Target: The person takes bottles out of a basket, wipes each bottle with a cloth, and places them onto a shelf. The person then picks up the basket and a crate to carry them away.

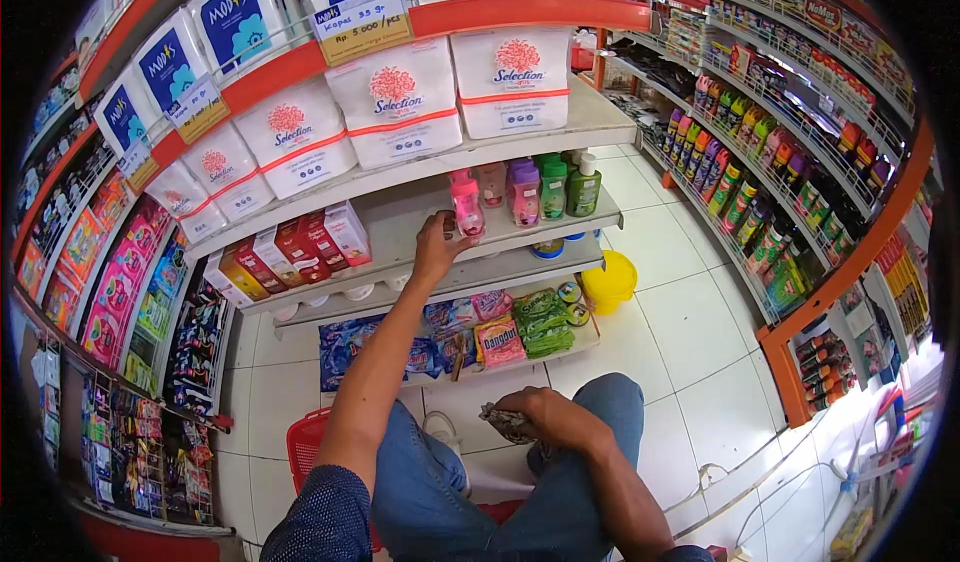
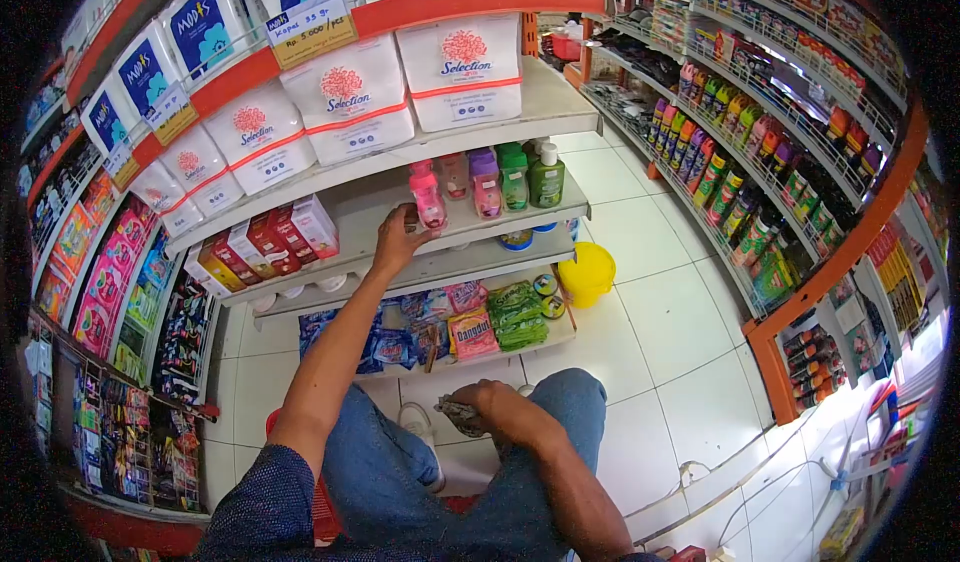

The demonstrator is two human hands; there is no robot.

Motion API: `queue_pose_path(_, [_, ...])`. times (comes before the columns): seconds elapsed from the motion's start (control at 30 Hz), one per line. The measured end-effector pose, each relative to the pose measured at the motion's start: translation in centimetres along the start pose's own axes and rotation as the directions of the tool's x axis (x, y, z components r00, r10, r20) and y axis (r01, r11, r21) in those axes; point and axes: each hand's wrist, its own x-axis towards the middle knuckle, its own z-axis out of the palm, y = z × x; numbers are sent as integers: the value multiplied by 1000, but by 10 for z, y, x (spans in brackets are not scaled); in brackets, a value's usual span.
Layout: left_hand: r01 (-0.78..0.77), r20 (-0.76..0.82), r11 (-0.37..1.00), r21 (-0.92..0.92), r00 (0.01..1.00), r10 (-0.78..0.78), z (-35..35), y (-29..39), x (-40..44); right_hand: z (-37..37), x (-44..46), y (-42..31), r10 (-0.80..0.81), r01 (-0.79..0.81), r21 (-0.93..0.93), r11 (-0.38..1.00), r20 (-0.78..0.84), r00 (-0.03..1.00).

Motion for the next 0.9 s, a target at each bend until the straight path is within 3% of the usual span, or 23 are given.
queue_pose_path(0.17, [-15,-168,1000,16,986,18,-10,11,-38,2,-3,5,2,-2,10,1000,-10,1000])
queue_pose_path(0.27, [9,-277,995,-99,960,-36,-34,25,-80,-2,-4,4,-4,3,-14,1000,-13,1000])
queue_pose_path(0.3, [19,-279,995,-99,959,-46,-46,22,-88,-2,-3,4,-4,4,-26,1000,-25,1000])
queue_pose_path(0.37, [175,-66,908,-381,974,-215,-78,14,-108,-1,-3,2,-5,4,-50,999,-31,999])
queue_pose_path(0.47, [283,-17,880,-381,950,-313,-140,35,-138,-8,1,-12,31,-33,-61,998,-22,999])
queue_pose_path(0.53, [317,-41,866,-388,932,-360,-168,11,-177,-5,3,-18,38,-37,-65,997,6,999])
queue_pose_path(0.6, [381,-119,884,-270,898,-423,-190,-21,-235,-2,6,-17,73,-73,-32,997,8,997])
queue_pose_path(0.67, [602,-103,741,-297,751,-652,-209,-52,-304,2,10,-20,87,-87,-14,996,40,995])
queue_pose_path(0.77, [647,-219,650,-400,621,-753,-206,-119,-439,7,16,-24,191,-184,-138,973,40,981])
queue_pose_path(0.83, [854,-243,481,-197,433,-868,-201,-151,-531,14,22,-24,180,-164,-165,973,90,980])
queue_pose_path(0.9, [882,-338,442,-162,371,-865,-184,-157,-592,23,31,-26,164,-141,-199,970,102,981])
